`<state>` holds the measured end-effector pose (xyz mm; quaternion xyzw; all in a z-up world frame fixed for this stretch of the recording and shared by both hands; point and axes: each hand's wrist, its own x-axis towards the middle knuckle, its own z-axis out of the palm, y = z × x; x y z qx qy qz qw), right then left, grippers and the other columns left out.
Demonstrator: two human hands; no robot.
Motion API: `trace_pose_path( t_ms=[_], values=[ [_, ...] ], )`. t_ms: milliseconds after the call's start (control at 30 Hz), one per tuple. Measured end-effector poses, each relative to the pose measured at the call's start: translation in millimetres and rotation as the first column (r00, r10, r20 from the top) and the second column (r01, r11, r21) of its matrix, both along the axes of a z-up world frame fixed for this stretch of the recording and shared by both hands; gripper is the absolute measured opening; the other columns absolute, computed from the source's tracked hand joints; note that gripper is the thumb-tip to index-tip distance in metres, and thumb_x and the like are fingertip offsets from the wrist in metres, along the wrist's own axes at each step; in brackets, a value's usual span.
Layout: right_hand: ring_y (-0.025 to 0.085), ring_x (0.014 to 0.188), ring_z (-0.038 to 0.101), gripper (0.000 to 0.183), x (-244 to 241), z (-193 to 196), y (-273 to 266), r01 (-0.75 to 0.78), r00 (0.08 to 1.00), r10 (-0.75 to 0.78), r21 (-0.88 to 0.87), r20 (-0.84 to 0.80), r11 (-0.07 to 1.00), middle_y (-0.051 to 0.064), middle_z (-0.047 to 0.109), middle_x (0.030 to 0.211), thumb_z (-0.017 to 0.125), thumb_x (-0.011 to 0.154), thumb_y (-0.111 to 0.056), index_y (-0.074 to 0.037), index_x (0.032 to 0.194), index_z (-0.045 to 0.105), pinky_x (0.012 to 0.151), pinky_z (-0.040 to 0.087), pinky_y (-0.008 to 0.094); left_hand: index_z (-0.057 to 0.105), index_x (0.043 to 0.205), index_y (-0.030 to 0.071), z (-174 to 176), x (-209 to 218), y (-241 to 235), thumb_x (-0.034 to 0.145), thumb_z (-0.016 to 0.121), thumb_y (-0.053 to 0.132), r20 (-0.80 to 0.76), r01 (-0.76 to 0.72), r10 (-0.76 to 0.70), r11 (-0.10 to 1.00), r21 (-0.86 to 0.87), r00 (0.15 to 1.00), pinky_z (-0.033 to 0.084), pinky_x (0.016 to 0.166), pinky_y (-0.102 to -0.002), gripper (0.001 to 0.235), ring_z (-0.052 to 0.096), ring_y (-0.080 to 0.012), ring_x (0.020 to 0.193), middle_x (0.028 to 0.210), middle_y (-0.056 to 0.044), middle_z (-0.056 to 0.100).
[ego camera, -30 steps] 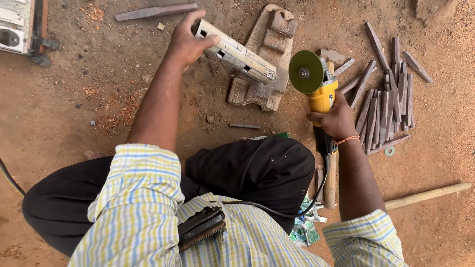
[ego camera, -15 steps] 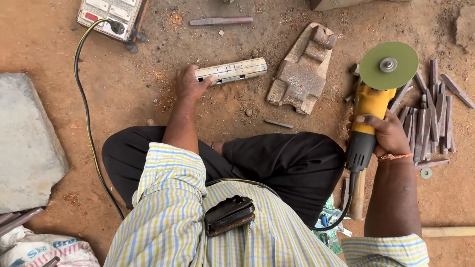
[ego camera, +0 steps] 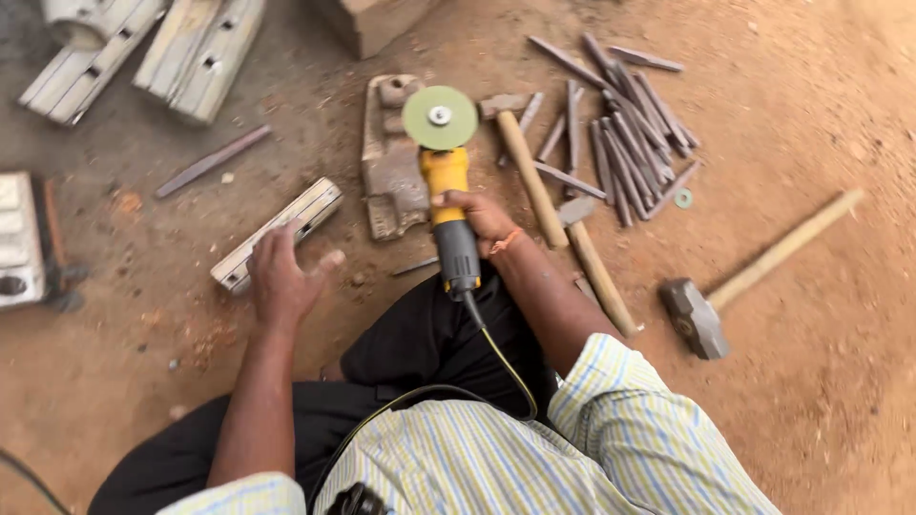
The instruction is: The person sits on the ground and grinds the edges of cast metal parts with an angle grinder, producing sparks. They hammer a piece, file a metal bar, and fit the bar into a cylindrical metal mold, then grind another part and place it aside.
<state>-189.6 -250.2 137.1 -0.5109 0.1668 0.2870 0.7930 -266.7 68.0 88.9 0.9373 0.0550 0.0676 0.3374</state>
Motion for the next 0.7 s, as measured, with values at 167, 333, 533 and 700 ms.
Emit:
trace_pose_path(
  t_ms=[167,333,533,700],
  values=[
    [0.024,0.075,0.074,0.040,4,-12,10,-0.028,0.999,0.031,0.080,-0.034,0.996,0.013,0.070,0.089,0.080,0.083,-0.022,0.000,0.110,0.060,0.066,0.064,0.038,0.053,0.140,0.008,59,-35,-97,0.069,0.087,0.057,0.381,0.417,-0.452,0.892,0.176,0.807,0.041,0.109,-0.059,0.093,0.061,-0.0319,0.120,0.130,-0.015,0.063],
    [0.024,0.073,0.073,0.043,-1,-12,6,-0.060,0.998,0.062,0.120,-0.012,0.991,0.016,0.071,0.088,0.080,0.083,-0.023,0.002,0.111,0.060,0.064,0.064,0.037,0.057,0.138,0.014,70,-44,-124,0.068,0.095,0.037,0.460,0.535,-0.516,0.839,0.101,0.722,0.051,0.098,-0.048,0.083,0.062,-0.0307,0.112,0.122,-0.012,0.061],
    [0.025,0.074,0.074,0.047,4,-14,8,-0.040,0.999,0.042,0.166,-0.010,0.985,0.015,0.070,0.089,0.079,0.082,-0.022,0.002,0.115,0.056,0.065,0.065,0.039,0.057,0.140,0.016,84,-44,-123,0.067,0.096,0.026,0.409,0.540,-0.530,0.835,0.104,0.742,0.056,0.093,-0.044,0.084,0.063,-0.0306,0.109,0.121,-0.011,0.058],
    [0.024,0.076,0.073,0.047,1,-11,6,-0.032,0.999,0.031,0.182,0.007,0.983,0.016,0.070,0.092,0.078,0.085,-0.020,0.002,0.119,0.055,0.067,0.065,0.037,0.056,0.140,0.016,86,-48,-125,0.065,0.096,0.025,0.331,0.568,-0.541,0.823,0.020,0.773,0.058,0.093,-0.042,0.086,0.063,-0.0310,0.113,0.123,-0.012,0.056]
  ],
)
